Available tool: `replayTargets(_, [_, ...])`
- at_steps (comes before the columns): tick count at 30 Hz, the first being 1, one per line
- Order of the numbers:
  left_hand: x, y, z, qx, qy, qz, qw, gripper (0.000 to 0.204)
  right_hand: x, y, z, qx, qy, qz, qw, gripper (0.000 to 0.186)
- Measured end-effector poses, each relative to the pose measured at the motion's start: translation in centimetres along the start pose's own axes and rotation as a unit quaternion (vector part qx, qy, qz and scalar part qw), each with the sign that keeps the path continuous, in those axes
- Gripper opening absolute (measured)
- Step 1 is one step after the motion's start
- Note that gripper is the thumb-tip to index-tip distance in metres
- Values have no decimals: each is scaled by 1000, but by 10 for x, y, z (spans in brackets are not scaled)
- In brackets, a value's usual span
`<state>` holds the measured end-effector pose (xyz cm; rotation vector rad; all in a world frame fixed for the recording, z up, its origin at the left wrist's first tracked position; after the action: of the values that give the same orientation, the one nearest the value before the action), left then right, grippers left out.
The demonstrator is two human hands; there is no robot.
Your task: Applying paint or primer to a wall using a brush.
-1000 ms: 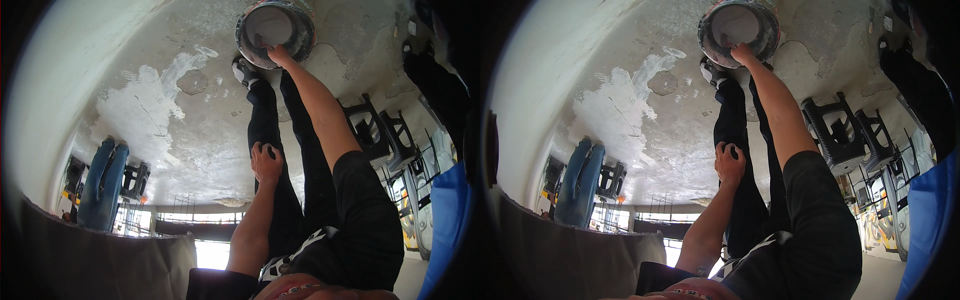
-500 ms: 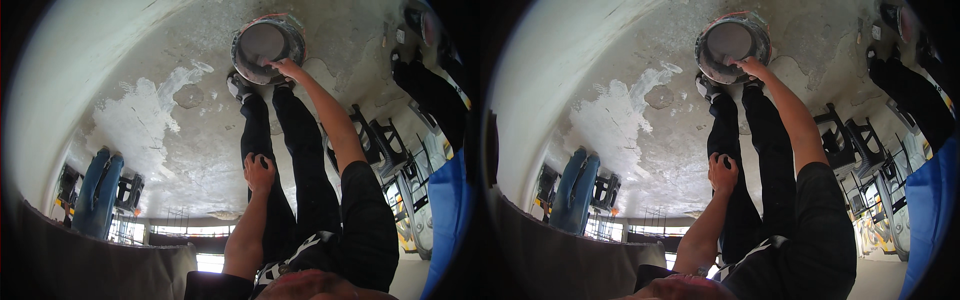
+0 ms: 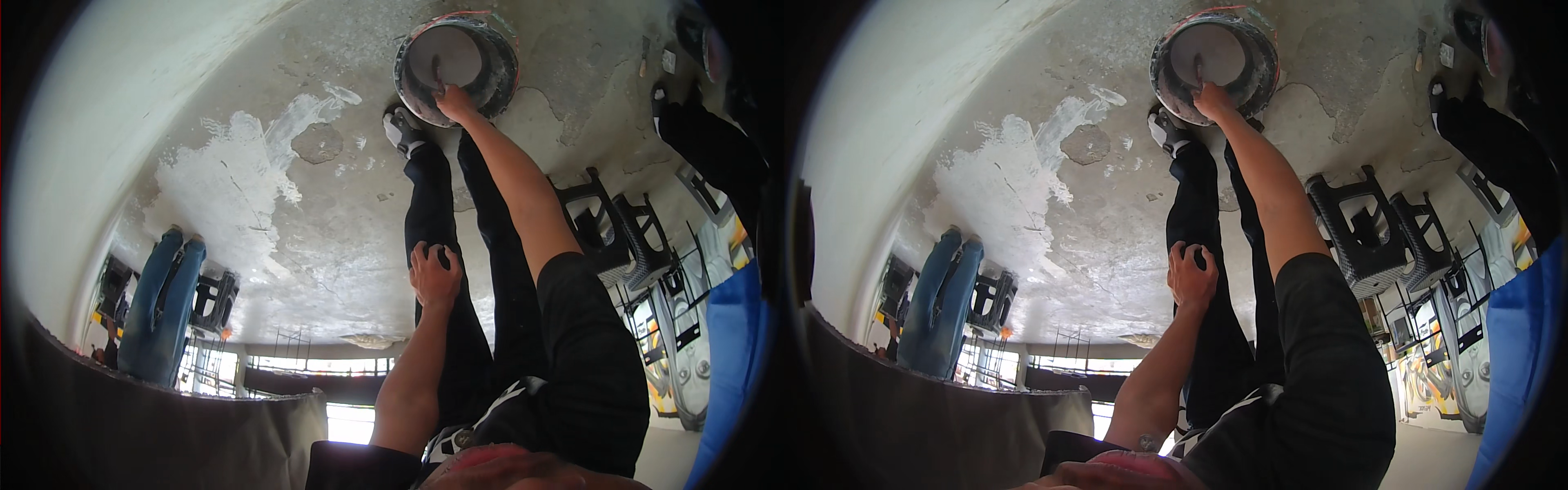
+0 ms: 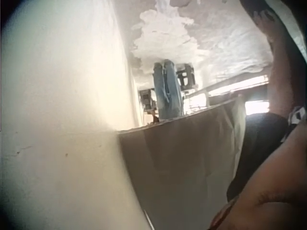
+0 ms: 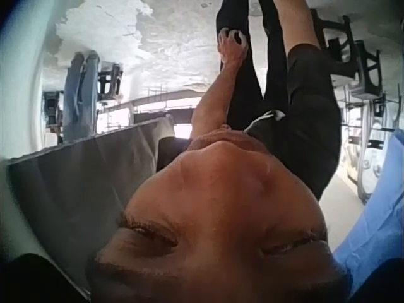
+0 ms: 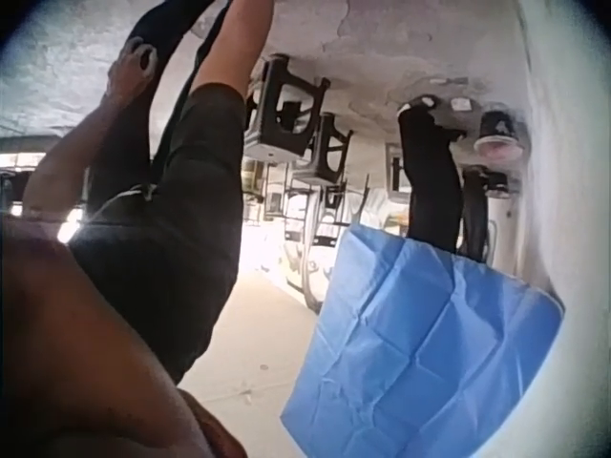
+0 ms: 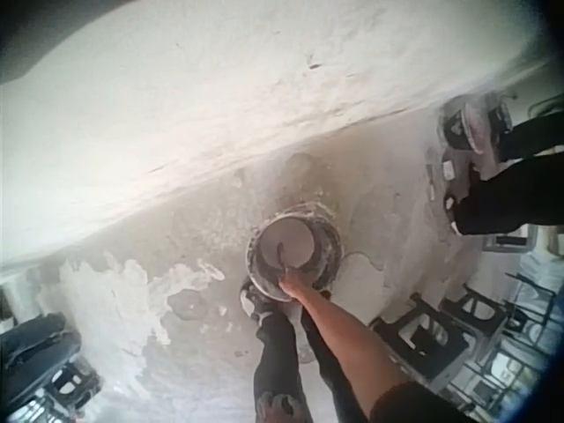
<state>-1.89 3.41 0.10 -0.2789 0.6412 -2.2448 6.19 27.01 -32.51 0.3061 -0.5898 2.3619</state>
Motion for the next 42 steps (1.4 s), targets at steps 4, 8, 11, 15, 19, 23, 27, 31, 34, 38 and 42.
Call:
replayTargets(4, [1,0,-1,7,-5,-6,1000,32,-2,10,4,-8,-102,85,991,54])
replayTargets(8, [-4,1,-1,14,1,4,1000,32,-6,-5,6,10,-155,112,981,57])
replayTargets(11, [2,1,0,13,-4,0,1000,32,11,-13,21,-25,-208,24,977,51])
replayTargets(15, [5,0,0,8,-9,-6,1000,31,19,-20,40,52,-50,-252,965,35])
replayTargets(19, [-1,2,-1,16,-5,7,1000,31,0,-17,25,105,56,-334,935,33])
replayTargets(23, [1,3,0,3,-2,1,1000,30,2,7,16,99,109,-386,911,30])
replayTargets(27, [1,3,1,-12,8,1,1000,30,9,17,4,0,171,-493,853,27])
replayTargets(31, [3,1,1,-11,2,10,1000,30,6,16,4,-130,172,-531,819,30])
replayTargets(34, [8,-1,0,-12,-9,1,1000,30,6,18,4,-207,216,-406,863,33])
replayTargets(38, [-8,8,2,6,7,25,1000,30,-33,-33,-23,-122,106,-99,982,37])
replayTargets(42, [12,5,1,13,-14,13,1000,30,10,-30,-4,-76,36,157,984,33])
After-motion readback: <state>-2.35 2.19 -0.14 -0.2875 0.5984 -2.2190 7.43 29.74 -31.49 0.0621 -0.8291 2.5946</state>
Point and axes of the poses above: each hand's wrist, its own z-axis away from the middle knuckle, its own y-axis out of the palm, x = y × z, the point moved 2 cm from there along -z, towards the middle knuckle, and after that the axes turned 9 degrees about -z, right-handed, at the moved point
